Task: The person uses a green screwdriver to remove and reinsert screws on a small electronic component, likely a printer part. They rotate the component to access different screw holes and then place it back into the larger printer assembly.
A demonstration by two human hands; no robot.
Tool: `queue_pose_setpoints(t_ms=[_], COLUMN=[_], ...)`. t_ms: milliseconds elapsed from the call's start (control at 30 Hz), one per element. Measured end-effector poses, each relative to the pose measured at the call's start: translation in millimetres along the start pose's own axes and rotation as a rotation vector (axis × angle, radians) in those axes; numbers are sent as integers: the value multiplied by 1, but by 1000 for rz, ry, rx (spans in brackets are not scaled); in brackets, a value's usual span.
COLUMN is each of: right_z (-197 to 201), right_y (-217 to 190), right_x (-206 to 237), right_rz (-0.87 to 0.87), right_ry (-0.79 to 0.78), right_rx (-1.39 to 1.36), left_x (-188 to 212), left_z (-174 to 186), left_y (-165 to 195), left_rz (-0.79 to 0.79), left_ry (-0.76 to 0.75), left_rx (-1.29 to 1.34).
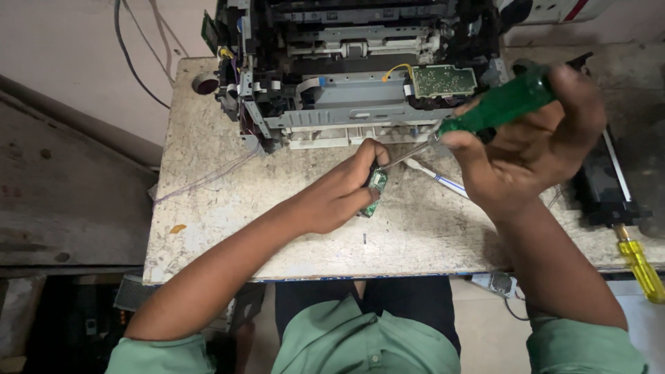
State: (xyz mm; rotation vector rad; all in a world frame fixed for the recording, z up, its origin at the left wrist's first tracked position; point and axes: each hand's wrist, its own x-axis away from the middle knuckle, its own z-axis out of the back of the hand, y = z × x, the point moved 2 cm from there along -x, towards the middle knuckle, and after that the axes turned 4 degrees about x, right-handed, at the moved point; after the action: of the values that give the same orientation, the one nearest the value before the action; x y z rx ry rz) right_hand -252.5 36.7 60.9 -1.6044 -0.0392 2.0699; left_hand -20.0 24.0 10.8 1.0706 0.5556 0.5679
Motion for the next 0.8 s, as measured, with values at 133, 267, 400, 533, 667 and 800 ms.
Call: queue_pose_setpoints(t_ms=[133,267,400,533,667,800], right_z=[0,0,0,1,2,-4], right_y=[-4,-4,1,9,17,20], right_x=[-2,-3,-1,2,2,-5], right_rz=[3,13,-9,-33,-75,-58], right_ry=[-20,4,1,0,21,-29], right_rx=[17,33,-18,-98,-225,-335], left_x=[2,1,1,2,2,2], left_z=[2,3,1,1,2,2], left_y=[-1,-1,-3,-3,-2,-2], left_rz=[13,-14,-4,1,-10,-36], left_ry=[0,2,2,1,5,-3], left_rx=[-4,16,-2,8,34,39])
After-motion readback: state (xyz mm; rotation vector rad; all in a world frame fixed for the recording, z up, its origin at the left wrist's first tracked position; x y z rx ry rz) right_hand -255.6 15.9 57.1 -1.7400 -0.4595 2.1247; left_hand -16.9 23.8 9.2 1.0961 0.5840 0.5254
